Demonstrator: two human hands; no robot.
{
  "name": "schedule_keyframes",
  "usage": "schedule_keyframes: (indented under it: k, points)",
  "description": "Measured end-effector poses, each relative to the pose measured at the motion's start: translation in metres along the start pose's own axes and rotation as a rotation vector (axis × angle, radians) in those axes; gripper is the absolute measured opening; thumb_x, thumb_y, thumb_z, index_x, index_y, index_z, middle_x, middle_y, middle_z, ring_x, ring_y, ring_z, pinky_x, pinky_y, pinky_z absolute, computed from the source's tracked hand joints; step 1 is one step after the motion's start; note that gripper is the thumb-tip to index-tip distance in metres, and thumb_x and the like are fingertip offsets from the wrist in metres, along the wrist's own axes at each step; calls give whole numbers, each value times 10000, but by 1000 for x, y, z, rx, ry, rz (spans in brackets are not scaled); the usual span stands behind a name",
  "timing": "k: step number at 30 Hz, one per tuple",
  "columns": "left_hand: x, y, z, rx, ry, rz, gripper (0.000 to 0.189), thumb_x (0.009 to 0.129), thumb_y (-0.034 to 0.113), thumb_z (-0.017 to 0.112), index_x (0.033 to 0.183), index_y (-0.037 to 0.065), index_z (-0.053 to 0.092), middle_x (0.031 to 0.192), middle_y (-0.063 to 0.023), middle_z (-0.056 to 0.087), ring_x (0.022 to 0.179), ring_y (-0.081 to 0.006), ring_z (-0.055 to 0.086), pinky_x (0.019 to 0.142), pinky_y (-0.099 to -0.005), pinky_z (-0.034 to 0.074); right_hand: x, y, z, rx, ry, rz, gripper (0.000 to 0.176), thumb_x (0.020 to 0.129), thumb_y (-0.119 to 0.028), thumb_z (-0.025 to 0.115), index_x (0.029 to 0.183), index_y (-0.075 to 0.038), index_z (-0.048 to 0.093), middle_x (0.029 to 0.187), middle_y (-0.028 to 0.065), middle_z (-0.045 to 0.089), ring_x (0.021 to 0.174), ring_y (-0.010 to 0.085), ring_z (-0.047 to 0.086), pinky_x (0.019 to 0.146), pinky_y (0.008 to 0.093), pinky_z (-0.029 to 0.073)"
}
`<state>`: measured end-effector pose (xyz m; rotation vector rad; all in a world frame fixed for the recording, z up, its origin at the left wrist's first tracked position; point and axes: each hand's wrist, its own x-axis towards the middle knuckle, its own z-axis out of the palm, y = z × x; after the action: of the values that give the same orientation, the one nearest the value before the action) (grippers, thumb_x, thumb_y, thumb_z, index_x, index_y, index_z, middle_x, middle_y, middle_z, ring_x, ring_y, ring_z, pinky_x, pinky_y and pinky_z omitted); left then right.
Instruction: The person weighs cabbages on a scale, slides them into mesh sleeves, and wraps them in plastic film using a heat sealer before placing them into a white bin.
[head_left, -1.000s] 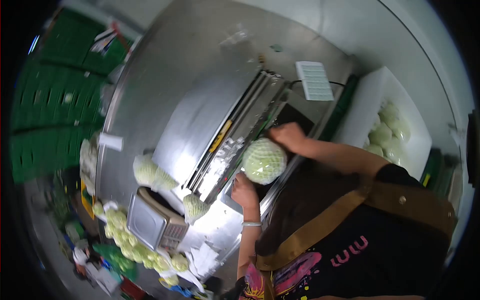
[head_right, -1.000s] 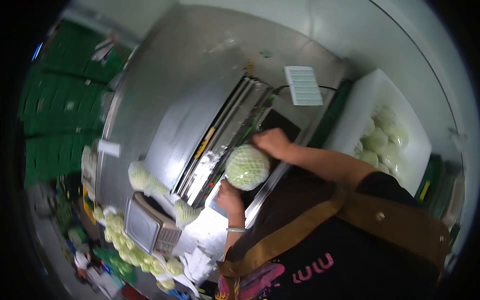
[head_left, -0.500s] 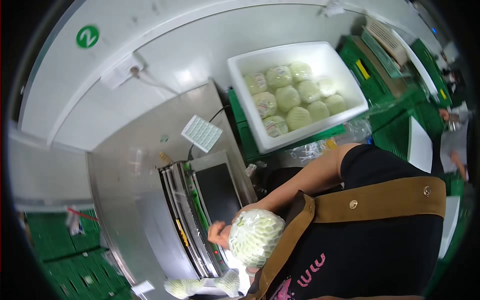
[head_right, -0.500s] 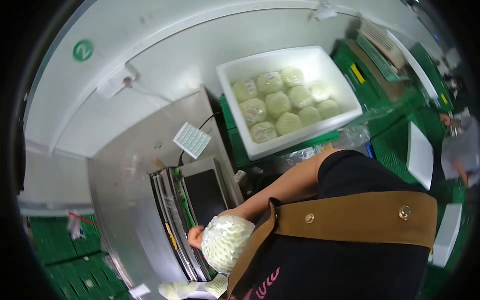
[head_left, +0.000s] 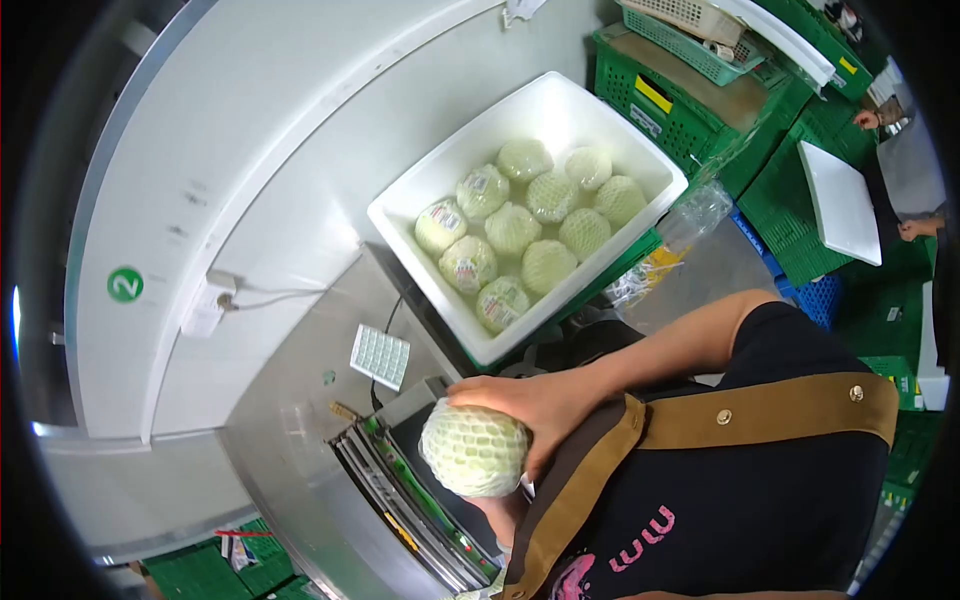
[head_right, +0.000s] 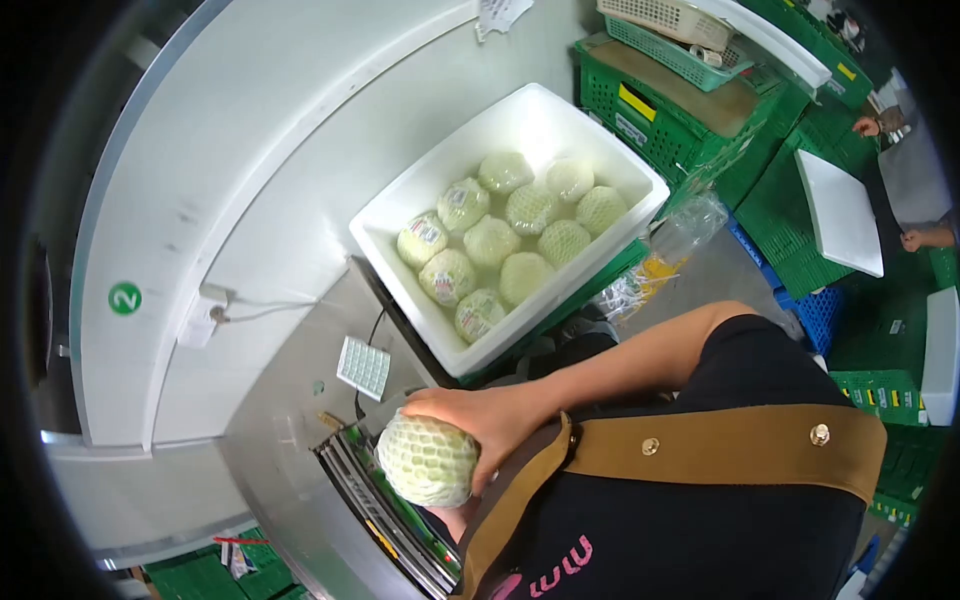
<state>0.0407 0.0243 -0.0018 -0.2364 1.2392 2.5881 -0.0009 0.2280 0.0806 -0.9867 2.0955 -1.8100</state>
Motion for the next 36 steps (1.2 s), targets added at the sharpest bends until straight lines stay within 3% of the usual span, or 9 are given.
schedule_keyframes:
  k: [6, 9, 10, 13, 16, 19, 25, 31, 36]
  points:
    - [102, -33, 76, 323, -23, 156, 536, 942, 305, 440, 1335, -61, 437, 1254, -233, 564, 1040, -351, 626, 869, -434, 549, -22, 49, -120, 294, 134, 157, 1180, 548, -234, 911, 1456, 9, 197, 1437, 175, 332, 1367, 258, 309, 1133, 375, 257]
    - [177, -61, 152, 589, -34, 255, 395, 907, 6, 497, 1299, -27, 468, 1215, -172, 584, 1057, -220, 597, 898, -355, 498, -62, 79, -207, 350, 335, 210, 1105, 587, -222, 889, 1469, -29, 252, 1393, 147, 417, 1335, 247, 363, 1117, 377, 283]
    - [216, -88, 144, 776, -94, 307, 378, 913, 5, 512, 1290, -14, 490, 1205, -150, 596, 1051, -212, 598, 891, -345, 498, -77, 90, -233, 280, 468, 286, 1080, 604, -239, 880, 1469, -52, 261, 1393, 144, 419, 1323, 242, 376, 1110, 379, 292]
    - [287, -127, 201, 1419, -411, 447, 362, 862, 28, 583, 1224, 12, 567, 1301, -199, 537, 1184, -380, 513, 993, -424, 421, -95, 109, -309, 233, 804, 419, 1016, 623, -284, 859, 1455, -104, 305, 1401, 128, 407, 1311, 243, 394, 1071, 381, 355]
    - [359, -193, 237, 1675, -710, 709, 398, 853, 89, 608, 1245, 46, 554, 1350, -169, 501, 1263, -329, 457, 1036, -442, 378, -105, 158, -369, -454, 902, 465, 989, 579, -233, 868, 1422, -130, 362, 1406, 117, 389, 1306, 270, 406, 1037, 380, 404]
    - [403, -230, 262, 1851, -790, 778, 428, 849, 112, 601, 1272, 78, 544, 1363, -130, 496, 1327, -292, 403, 1086, -465, 327, -83, 165, -389, -834, 806, 750, 915, 596, -242, 858, 1388, -176, 404, 1373, 139, 400, 1276, 325, 419, 1027, 408, 416]
    - [419, -247, 249, 1938, -707, 780, 392, 832, 147, 595, 1224, 126, 602, 1361, -35, 503, 1354, -253, 372, 1112, -485, 292, -78, 218, -393, -1449, 458, 729, 829, 634, -276, 826, 1362, -203, 436, 1398, 164, 383, 1228, 426, 435, 976, 472, 439]
    - [419, -241, 247, 1879, -691, 746, 372, 811, 129, 595, 1181, 142, 628, 1344, -45, 514, 1321, -267, 411, 1065, -484, 358, -72, 237, -407, -1387, 363, 926, 905, 581, -356, 839, 1358, -135, 431, 1343, 183, 440, 1128, 371, 510, 977, 424, 426]
    - [419, -239, 237, 1829, -649, 814, 383, 801, 120, 593, 1181, 147, 630, 1358, -37, 502, 1324, -270, 408, 1063, -478, 364, -77, 240, -412, -1278, 256, 954, 925, 616, -365, 826, 1381, -65, 402, 1398, 189, 412, 1173, 379, 495, 1021, 436, 399]
